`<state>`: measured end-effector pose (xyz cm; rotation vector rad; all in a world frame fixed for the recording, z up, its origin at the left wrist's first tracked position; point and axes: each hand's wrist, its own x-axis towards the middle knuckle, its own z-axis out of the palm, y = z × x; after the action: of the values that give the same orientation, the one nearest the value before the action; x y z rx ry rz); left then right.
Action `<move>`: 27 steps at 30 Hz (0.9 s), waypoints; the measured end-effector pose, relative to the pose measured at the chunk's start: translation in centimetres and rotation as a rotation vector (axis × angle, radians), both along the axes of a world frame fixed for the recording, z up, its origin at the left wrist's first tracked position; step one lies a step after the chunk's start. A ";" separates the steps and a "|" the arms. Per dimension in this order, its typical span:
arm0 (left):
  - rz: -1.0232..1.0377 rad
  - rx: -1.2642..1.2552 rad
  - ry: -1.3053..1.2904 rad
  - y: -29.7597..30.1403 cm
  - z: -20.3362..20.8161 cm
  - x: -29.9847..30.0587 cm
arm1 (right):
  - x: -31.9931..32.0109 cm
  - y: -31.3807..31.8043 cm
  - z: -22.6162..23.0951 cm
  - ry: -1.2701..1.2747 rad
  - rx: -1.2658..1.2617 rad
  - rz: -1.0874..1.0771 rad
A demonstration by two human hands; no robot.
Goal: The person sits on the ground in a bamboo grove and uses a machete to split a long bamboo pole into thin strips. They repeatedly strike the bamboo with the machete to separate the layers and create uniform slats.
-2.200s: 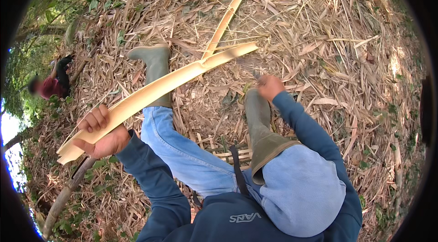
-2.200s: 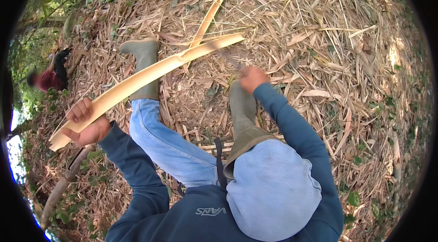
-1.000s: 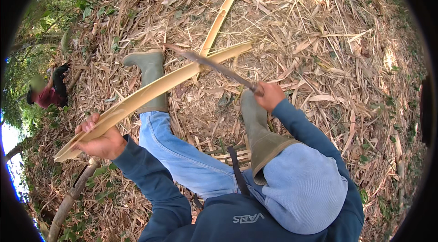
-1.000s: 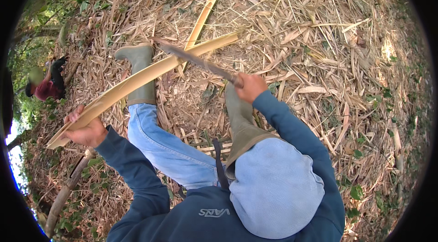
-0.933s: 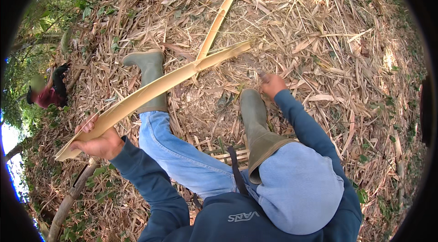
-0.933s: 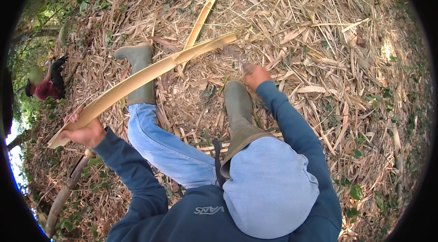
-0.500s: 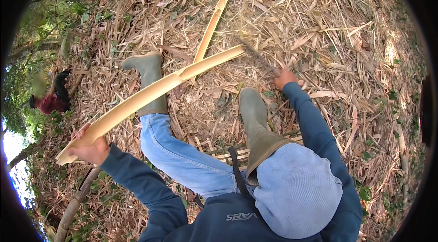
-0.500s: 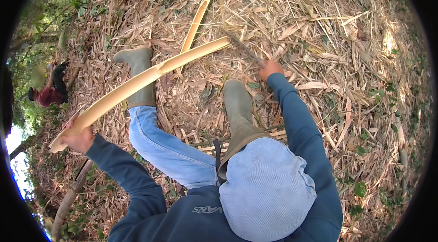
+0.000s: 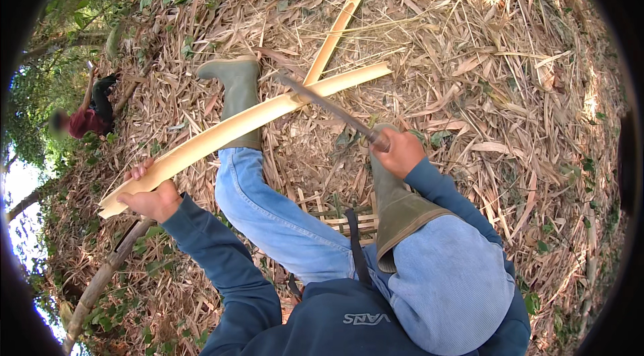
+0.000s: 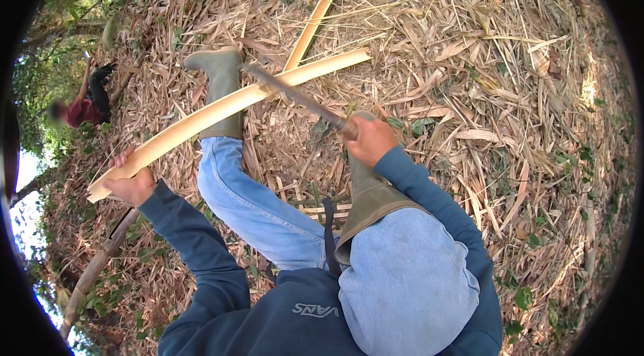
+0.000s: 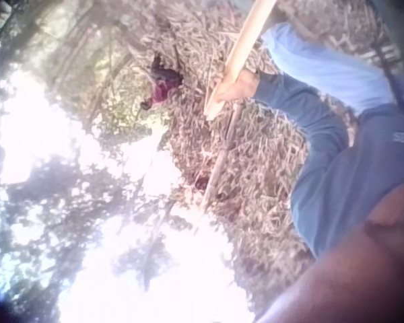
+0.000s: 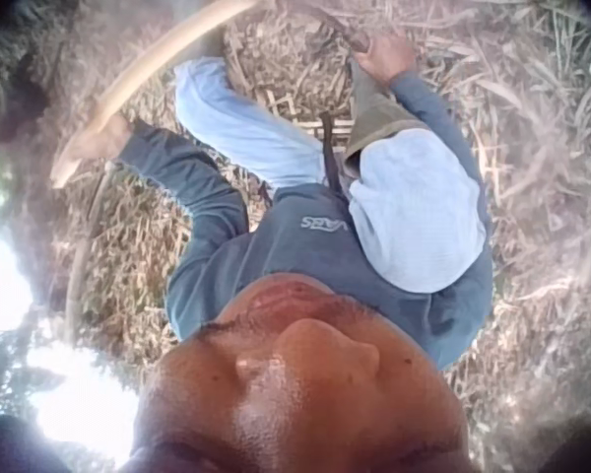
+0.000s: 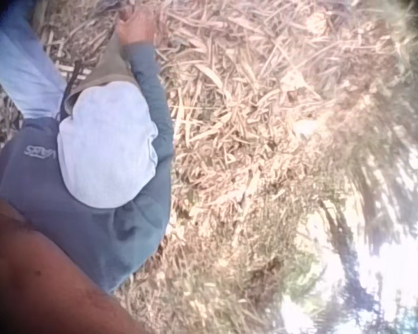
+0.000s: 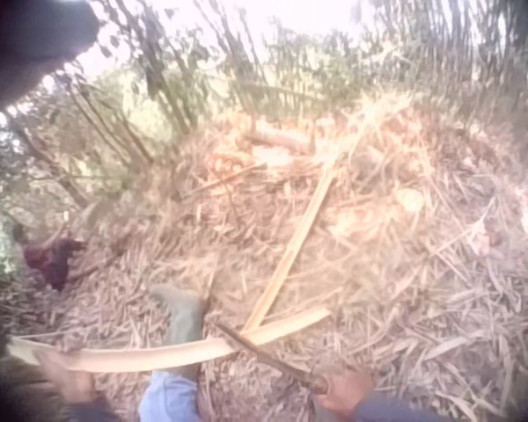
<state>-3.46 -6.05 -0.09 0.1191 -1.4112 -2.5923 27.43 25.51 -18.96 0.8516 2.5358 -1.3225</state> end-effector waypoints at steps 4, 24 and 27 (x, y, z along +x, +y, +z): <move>-0.017 0.022 -0.011 1.9 0.0 1.3 | 0.1 0.3 -1.2 0.080 0.128 0.072; 0.033 -0.091 0.010 3.4 0.8 3.2 | -1.3 -0.8 0.5 0.105 -0.005 0.063; 0.119 -0.065 0.045 3.5 0.8 4.3 | -0.9 -1.2 2.1 0.095 0.060 0.230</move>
<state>0.86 -2.50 0.71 0.1301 -1.4255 -2.4357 26.57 24.34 -16.82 0.4984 2.6609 -1.2480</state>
